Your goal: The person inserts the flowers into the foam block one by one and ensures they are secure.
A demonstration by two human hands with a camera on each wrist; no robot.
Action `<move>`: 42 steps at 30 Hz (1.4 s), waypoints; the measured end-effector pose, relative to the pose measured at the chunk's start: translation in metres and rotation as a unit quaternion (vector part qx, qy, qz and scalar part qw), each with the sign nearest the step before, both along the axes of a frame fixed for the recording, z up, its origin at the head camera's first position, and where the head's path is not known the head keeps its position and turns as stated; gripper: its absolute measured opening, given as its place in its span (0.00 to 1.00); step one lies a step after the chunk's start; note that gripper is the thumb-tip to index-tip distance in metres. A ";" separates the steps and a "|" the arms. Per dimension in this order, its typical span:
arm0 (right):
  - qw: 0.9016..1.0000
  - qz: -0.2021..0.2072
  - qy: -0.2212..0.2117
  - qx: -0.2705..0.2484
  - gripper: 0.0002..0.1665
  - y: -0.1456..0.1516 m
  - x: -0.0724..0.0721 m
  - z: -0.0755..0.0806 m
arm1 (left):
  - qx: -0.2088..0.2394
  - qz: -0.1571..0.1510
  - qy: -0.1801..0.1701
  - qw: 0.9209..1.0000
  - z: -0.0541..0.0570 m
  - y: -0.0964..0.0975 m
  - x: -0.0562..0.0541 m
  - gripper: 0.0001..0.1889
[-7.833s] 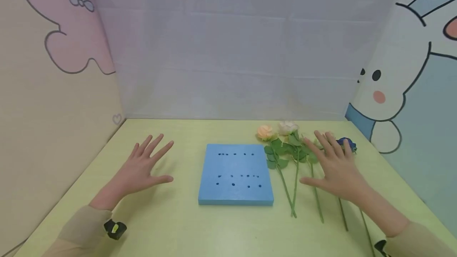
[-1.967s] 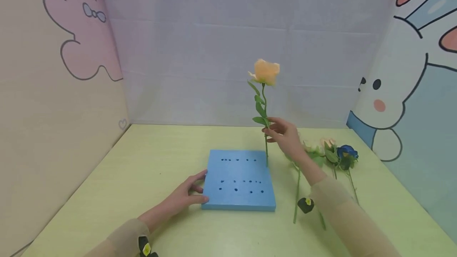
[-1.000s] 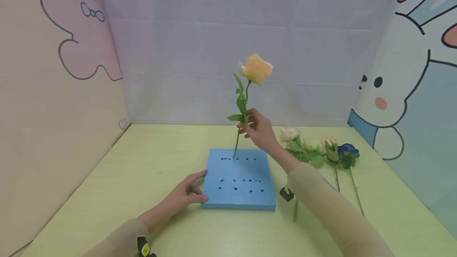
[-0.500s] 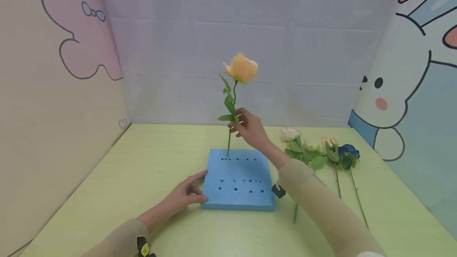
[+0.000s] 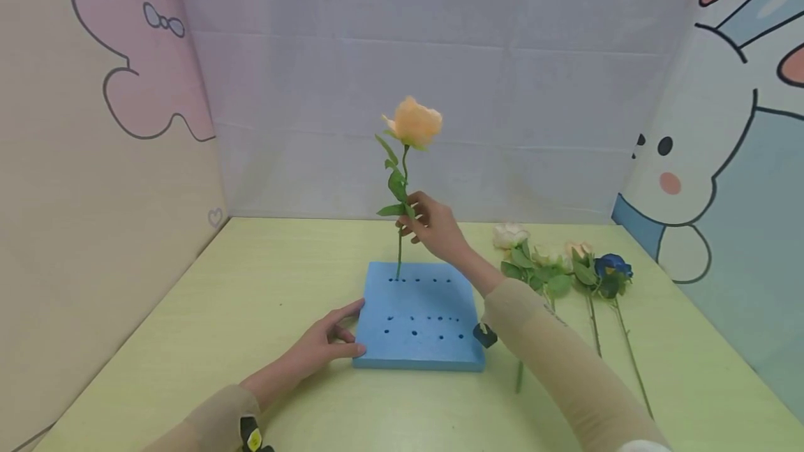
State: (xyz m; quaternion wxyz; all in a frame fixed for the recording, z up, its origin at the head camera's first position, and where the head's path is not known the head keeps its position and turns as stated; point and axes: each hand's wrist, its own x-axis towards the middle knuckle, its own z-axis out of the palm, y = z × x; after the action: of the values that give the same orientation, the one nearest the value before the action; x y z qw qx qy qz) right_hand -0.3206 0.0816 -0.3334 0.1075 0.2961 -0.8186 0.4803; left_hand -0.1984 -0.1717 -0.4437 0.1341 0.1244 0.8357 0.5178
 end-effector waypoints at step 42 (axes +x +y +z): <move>0.992 0.032 -0.119 0.006 0.15 -0.002 -0.006 -0.005 | -0.002 0.007 -0.005 1.000 0.003 0.002 0.002 0.44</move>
State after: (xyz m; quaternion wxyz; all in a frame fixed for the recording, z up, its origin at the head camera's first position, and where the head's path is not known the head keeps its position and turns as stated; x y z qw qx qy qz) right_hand -0.3263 0.0799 -0.3381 -0.0076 0.2638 -0.8186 0.5102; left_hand -0.1967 -0.1698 -0.4409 0.1347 0.1160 0.8369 0.5177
